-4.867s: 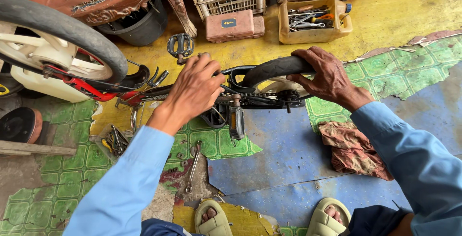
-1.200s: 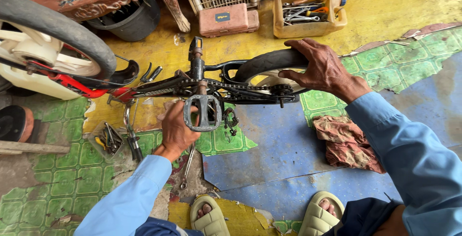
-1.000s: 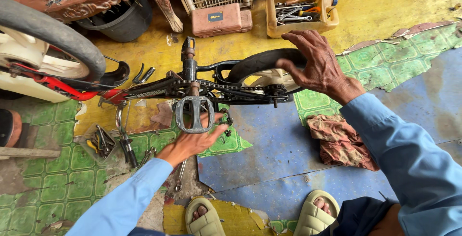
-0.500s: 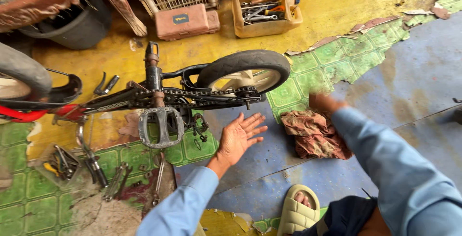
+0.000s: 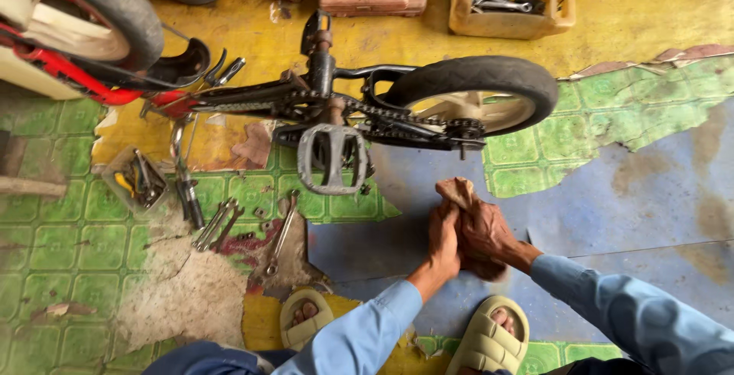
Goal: The person repairs a child's bicycle lying on the shop floor. They work the chain and drivetrain by hand, remove the small rear wheel with training wheel, reposition and refit it, then use a wrench to tighten the wheel axle nuts and check the wheel by hand.
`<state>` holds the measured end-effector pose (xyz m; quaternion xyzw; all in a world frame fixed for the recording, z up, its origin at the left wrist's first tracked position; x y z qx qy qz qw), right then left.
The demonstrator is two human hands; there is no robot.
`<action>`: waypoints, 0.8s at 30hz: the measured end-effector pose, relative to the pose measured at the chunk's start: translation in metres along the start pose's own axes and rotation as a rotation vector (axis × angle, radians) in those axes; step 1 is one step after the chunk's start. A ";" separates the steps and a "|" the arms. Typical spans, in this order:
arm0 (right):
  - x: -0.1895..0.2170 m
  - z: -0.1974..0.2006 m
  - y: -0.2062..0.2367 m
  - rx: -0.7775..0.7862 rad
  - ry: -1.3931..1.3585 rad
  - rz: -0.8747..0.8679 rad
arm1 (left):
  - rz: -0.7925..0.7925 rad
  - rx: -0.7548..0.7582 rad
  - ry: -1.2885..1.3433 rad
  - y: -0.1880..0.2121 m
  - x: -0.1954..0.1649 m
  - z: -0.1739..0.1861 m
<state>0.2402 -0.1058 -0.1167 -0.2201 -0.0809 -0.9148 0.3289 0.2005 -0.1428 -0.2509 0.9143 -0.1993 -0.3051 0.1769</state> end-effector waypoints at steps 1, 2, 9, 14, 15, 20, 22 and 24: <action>-0.007 0.000 0.003 -0.147 -0.426 -0.087 | -0.206 0.014 -0.010 0.001 -0.015 0.006; -0.003 -0.016 0.002 -0.062 -0.425 -0.159 | -0.217 -0.056 -0.076 0.006 -0.016 0.021; 0.032 -0.015 -0.016 0.082 -0.257 -0.105 | -0.243 -0.179 -0.002 -0.011 -0.068 0.048; 0.055 0.004 -0.038 0.146 -0.267 0.157 | -0.077 -0.299 0.031 -0.005 -0.070 0.061; 0.051 -0.001 -0.039 0.213 -0.374 0.108 | -0.082 -0.300 0.023 -0.003 -0.068 0.064; 0.042 -0.033 -0.036 0.399 -0.471 -0.014 | -0.013 -0.397 -0.012 0.011 -0.058 0.087; 0.040 -0.045 -0.032 0.453 -0.432 -0.041 | -0.004 -0.428 -0.029 0.018 -0.058 0.090; 0.039 -0.048 -0.030 0.447 -0.412 -0.037 | 0.037 -0.393 -0.039 0.019 -0.060 0.089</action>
Point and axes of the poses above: each hand's wrist, its own y-axis away from the middle knuckle, its own z-axis out of the back of the hand, x = y × z, the point moved 8 cm from there along -y, towards the middle knuckle, and after that the axes turned 10 degrees about x, right-handed, at the moved point
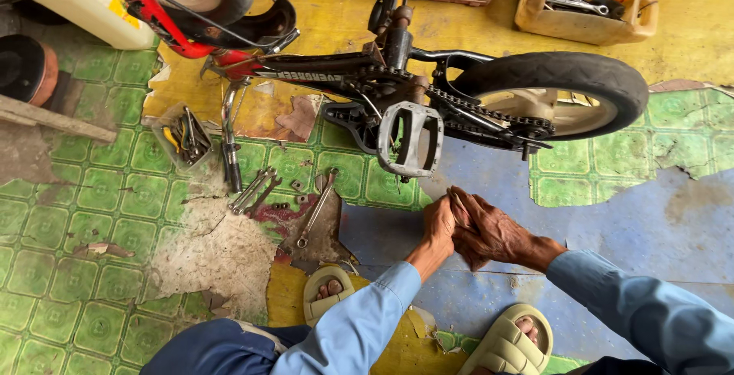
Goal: The person repairs a child's bicycle lying on the shop floor. They work the chain and drivetrain by hand, remove the small rear wheel with training wheel, reposition and refit it, then use a wrench to tighten the wheel axle nuts and check the wheel by hand.
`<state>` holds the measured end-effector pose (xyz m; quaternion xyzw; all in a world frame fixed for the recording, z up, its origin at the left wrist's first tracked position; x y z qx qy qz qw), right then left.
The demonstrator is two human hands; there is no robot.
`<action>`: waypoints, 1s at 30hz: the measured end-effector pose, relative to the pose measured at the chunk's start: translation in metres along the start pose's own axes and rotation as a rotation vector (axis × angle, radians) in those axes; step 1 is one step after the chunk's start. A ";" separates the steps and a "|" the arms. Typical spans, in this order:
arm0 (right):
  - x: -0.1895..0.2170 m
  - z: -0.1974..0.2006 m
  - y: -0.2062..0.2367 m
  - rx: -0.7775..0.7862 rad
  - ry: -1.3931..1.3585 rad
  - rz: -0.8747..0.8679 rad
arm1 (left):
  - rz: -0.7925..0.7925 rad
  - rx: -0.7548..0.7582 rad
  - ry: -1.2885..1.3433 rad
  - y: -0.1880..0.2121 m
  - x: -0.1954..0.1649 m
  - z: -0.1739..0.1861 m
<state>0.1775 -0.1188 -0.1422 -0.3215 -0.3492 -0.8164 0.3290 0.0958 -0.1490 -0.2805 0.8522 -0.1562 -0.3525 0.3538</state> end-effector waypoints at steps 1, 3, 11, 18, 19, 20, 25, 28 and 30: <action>-0.002 -0.001 0.000 -0.003 0.008 -0.004 | 0.023 0.018 -0.010 0.001 0.001 0.000; -0.005 -0.002 0.001 -0.010 0.028 -0.005 | 0.039 0.051 0.003 0.001 0.000 -0.002; 0.024 0.001 0.004 -0.121 0.361 0.286 | 0.026 0.137 0.158 -0.005 0.007 -0.007; 0.032 0.015 0.007 -0.114 0.353 0.253 | 0.034 0.062 0.295 0.001 0.014 -0.016; 0.032 0.017 0.007 -0.109 0.384 0.242 | 0.056 0.040 0.289 0.004 0.018 -0.016; 0.026 0.019 0.006 -0.091 0.380 0.151 | 0.054 0.036 0.250 0.007 0.019 -0.017; 0.013 0.038 0.012 -0.118 0.248 -0.072 | 0.180 -0.066 0.058 0.019 0.029 -0.020; 0.010 0.045 0.013 -0.103 0.283 -0.092 | 0.008 0.053 -0.074 0.015 0.020 -0.035; -0.016 0.049 0.015 -0.059 0.183 -0.353 | -0.127 0.088 -0.223 0.018 0.016 -0.046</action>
Point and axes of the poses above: each hand's wrist, its own y-axis away from the middle knuckle, its own z-axis out of the back of the hand, x = y × z, the point moved 8 cm from there along -y, towards the middle knuckle, and after that the axes turned 10 degrees about x, right-handed, at the moved point
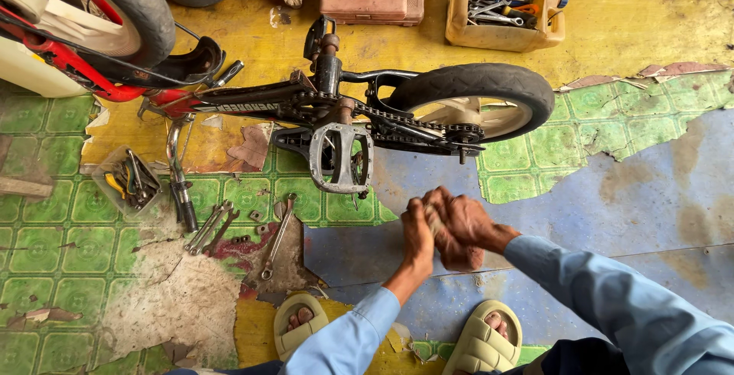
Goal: The person repairs a child's bicycle lying on the shop floor. They work the chain and drivetrain by hand, remove the small rear wheel with training wheel, reposition and refit it, then use a wrench to tighten the wheel axle nuts and check the wheel by hand.
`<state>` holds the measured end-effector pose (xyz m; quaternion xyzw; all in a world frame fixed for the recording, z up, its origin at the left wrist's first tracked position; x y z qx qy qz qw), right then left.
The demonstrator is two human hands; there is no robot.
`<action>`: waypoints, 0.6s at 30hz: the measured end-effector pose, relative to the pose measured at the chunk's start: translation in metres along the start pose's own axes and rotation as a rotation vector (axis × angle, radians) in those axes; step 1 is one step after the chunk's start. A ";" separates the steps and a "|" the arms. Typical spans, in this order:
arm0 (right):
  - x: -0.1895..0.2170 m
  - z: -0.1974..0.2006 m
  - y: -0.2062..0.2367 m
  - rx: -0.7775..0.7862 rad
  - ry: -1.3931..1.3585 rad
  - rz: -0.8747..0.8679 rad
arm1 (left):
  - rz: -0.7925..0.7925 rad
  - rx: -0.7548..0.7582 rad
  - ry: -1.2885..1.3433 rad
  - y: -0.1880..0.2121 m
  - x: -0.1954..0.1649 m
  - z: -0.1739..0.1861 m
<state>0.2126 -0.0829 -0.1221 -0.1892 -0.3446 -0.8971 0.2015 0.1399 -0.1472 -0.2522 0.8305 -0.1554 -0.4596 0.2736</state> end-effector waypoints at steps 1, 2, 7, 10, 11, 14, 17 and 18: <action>-0.011 -0.003 -0.002 0.044 -0.041 -0.124 | -0.067 0.010 -0.076 0.003 -0.003 -0.004; -0.007 0.002 -0.003 -0.022 -0.121 -0.046 | -0.102 0.014 -0.099 0.006 -0.004 -0.006; -0.020 -0.006 -0.010 -0.048 -0.742 -0.093 | -0.320 0.022 -0.128 0.020 -0.019 -0.012; -0.007 -0.016 -0.010 0.039 -0.945 -0.006 | -0.257 0.055 -0.198 0.021 -0.018 -0.007; -0.006 -0.015 -0.010 0.002 -0.929 -0.011 | -0.216 0.033 -0.231 0.020 -0.017 -0.001; -0.003 -0.018 -0.009 -0.083 -0.961 -0.018 | -0.172 -0.028 -0.368 0.017 -0.019 0.009; 0.001 -0.022 -0.014 -0.077 -1.073 -0.044 | -0.265 -0.086 -0.515 0.020 -0.030 0.012; 0.000 -0.022 -0.015 -0.065 -1.058 -0.082 | -0.279 -0.096 -0.517 0.021 -0.032 0.013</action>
Point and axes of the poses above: each hand's wrist, its own y-axis away from the middle knuckle, its own z-axis out of the back of the hand, x = y × z, the point moved 8 cm from there along -y, towards the middle knuckle, and after that the axes turned 10 degrees about x, right-handed, at the moved point
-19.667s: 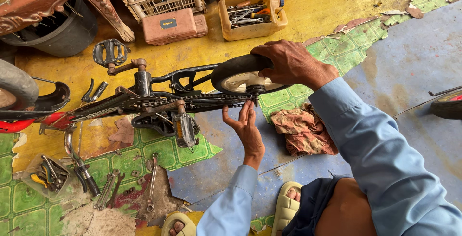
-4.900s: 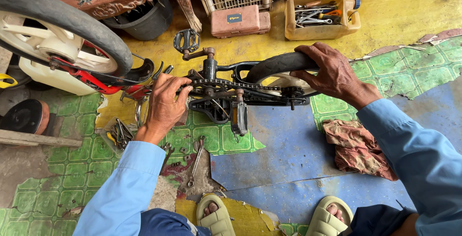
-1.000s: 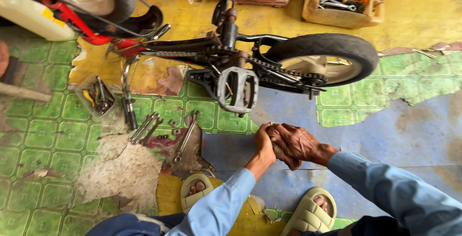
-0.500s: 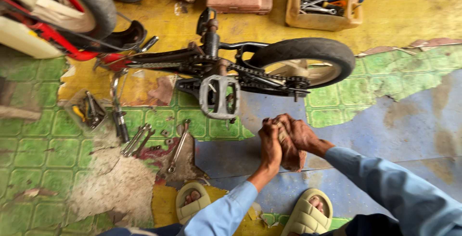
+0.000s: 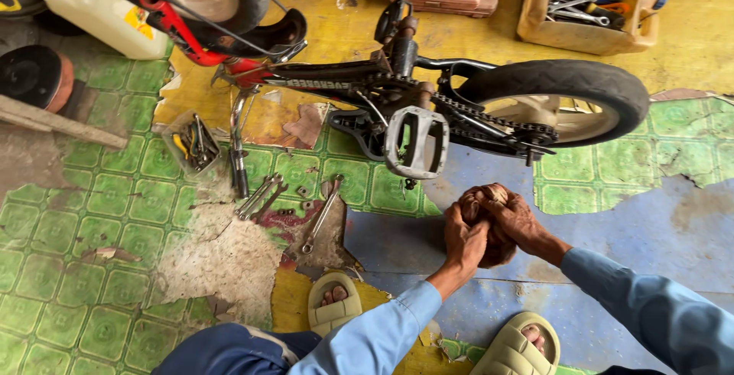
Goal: The person repairs a child's bicycle lying on the shop floor. They work the chain and drivetrain by hand, remove the small rear wheel with training wheel, reposition and refit it, then use a wrench to tighten the wheel axle nuts and check the wheel by hand.
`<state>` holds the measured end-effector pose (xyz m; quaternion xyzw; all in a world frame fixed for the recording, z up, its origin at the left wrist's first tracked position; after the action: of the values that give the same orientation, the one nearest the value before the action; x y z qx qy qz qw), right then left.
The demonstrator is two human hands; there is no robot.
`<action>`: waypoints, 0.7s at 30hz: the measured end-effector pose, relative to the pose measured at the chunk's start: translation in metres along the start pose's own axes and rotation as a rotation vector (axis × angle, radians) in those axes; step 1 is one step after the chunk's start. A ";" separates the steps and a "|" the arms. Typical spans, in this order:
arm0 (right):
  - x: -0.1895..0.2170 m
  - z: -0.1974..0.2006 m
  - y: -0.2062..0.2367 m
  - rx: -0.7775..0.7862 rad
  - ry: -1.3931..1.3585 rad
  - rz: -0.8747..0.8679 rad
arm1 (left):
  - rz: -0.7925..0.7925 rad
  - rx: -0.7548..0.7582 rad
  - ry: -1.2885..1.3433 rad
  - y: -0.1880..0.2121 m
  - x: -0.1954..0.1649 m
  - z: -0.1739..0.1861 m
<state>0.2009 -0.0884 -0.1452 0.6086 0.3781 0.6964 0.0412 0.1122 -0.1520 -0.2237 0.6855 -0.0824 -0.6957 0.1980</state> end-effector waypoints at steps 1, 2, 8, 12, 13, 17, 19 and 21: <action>0.000 0.000 0.000 -0.010 0.017 -0.037 | -0.011 -0.011 -0.002 0.001 -0.002 0.002; 0.004 -0.001 0.000 -0.006 0.076 -0.030 | 0.012 0.002 0.005 0.001 0.000 0.001; 0.020 -0.006 0.002 0.023 0.382 -0.018 | 0.065 0.116 0.130 0.000 0.013 -0.004; 0.033 -0.014 0.001 0.049 0.848 0.146 | -0.024 0.091 -0.053 -0.002 0.019 -0.004; 0.034 -0.018 0.001 0.066 0.947 0.183 | -0.075 0.074 -0.129 -0.004 0.017 -0.004; 0.038 -0.045 0.010 0.120 1.487 0.511 | -0.023 0.093 -0.344 -0.009 0.021 0.000; 0.035 -0.044 0.009 0.118 1.479 0.493 | 0.016 0.103 -0.365 -0.009 0.020 0.002; 0.029 -0.040 0.004 0.135 1.483 0.390 | 0.033 0.113 -0.375 -0.009 0.015 0.004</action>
<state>0.1604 -0.0953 -0.1180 0.0394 0.2343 0.8923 -0.3840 0.1066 -0.1503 -0.2413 0.5523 -0.1681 -0.8022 0.1519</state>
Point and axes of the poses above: each hand's wrist, its own y-axis away from the middle knuckle, its own z-axis out of the back of the hand, x = y × z, the point moved 8 cm from there along -y, towards the middle knuckle, and after that the axes turned 10 degrees about x, right-handed, at the moved point
